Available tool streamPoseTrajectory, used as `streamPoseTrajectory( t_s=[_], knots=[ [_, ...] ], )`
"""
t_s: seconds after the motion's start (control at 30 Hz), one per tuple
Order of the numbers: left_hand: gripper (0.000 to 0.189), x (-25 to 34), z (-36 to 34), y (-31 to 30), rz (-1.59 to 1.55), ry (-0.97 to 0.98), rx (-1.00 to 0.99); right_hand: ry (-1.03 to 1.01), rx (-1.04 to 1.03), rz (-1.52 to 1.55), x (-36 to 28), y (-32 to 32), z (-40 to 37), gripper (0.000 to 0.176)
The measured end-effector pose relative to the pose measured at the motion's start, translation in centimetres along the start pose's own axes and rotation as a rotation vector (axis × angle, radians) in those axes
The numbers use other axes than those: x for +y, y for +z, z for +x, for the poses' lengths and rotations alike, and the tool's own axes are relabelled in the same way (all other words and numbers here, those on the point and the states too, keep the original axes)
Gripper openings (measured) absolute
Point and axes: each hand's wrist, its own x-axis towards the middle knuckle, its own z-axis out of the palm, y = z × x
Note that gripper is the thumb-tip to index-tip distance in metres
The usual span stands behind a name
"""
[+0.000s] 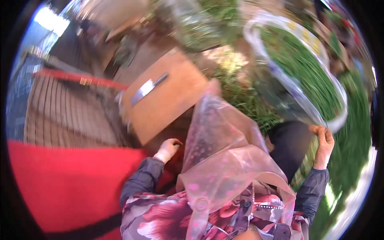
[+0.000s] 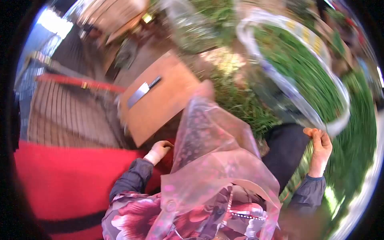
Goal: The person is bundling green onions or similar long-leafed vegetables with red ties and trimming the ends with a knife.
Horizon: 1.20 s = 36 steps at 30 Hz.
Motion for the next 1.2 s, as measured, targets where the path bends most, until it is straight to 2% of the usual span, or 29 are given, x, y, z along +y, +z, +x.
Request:
streamPoseTrajectory(
  t_s=[0.03,0.07,0.1,0.2,0.27,0.3,0.33,0.37,0.4,0.43,0.47,0.53,0.6,0.63,0.7,0.77,0.83,0.97,1.2],
  knots=[
    [0.025,-3.3,-0.3,2.1,-0.054,-0.107,0.011,0.048,-0.102,-0.035,-0.8,2.7,2.4,0.019],
    [0.031,-8.1,-0.9,6.2,-0.293,-0.167,0.067,0.092,-0.181,-0.107,-1.1,5.0,2.9,0.019],
    [0.031,-9.2,-1.2,6.7,-0.342,-0.209,0.094,0.093,-0.316,-0.036,0.7,7.8,5.1,0.019],
    [0.028,-11.4,-2.1,8.6,-0.469,-0.644,0.010,0.238,-0.470,-0.159,2.1,14.6,7.1,0.030],
    [0.021,-17.0,-0.6,11.6,-0.422,-0.641,0.138,0.252,-0.580,-0.182,4.9,17.3,7.9,0.030],
    [0.027,-18.6,0.0,12.5,-0.401,-0.736,0.207,0.277,-0.607,-0.208,6.4,18.0,8.2,0.031],
    [0.027,-19.8,0.4,13.3,-0.431,-0.680,0.388,0.355,-0.623,-0.126,8.6,18.0,8.6,0.031],
    [0.029,-17.1,0.6,11.2,-0.502,-0.807,0.391,0.373,-0.640,-0.146,8.7,18.5,8.6,0.031],
    [0.029,-18.4,1.7,11.7,-0.511,-0.821,0.415,0.405,-0.643,-0.219,8.7,19.2,8.5,0.034],
    [0.028,-17.2,2.5,10.1,-0.512,-0.917,0.418,0.435,-0.642,-0.289,8.7,19.7,8.2,0.037],
    [0.028,-17.3,3.5,9.5,-0.292,-0.880,0.419,0.473,-0.628,-0.266,8.8,19.8,8.1,0.037],
    [0.027,-25.3,6.9,14.1,-0.607,-0.854,0.555,0.499,-0.639,-0.314,9.9,19.6,8.4,0.037],
    [0.027,-33.8,9.8,18.1,0.581,-0.361,0.655,0.522,-0.646,-0.359,10.3,19.5,8.6,0.037],
    [0.027,-32.9,10.4,16.6,0.538,-0.399,0.654,0.541,-0.667,-0.396,10.1,19.8,8.6,0.034],
    [0.027,-29.2,11.4,13.0,0.002,-0.653,0.665,0.575,-0.686,-0.451,10.2,19.7,8.5,0.031],
    [0.027,-27.3,13.2,10.7,-0.251,-0.774,0.689,0.579,-0.711,-0.539,10.5,19.7,8.5,0.031],
    [0.026,-25.2,13.9,9.2,-0.328,-0.831,0.683,0.624,-0.672,-0.514,10.4,20.2,8.2,0.031],
    [0.026,-23.3,14.1,8.1,-0.386,-0.876,0.664,0.661,-0.722,-0.543,10.8,20.2,8.2,0.031],
    [0.025,-23.5,16.5,6.6,-0.399,-0.838,0.691,0.648,-0.717,-0.475,10.6,20.1,8.0,0.030]
  ],
)
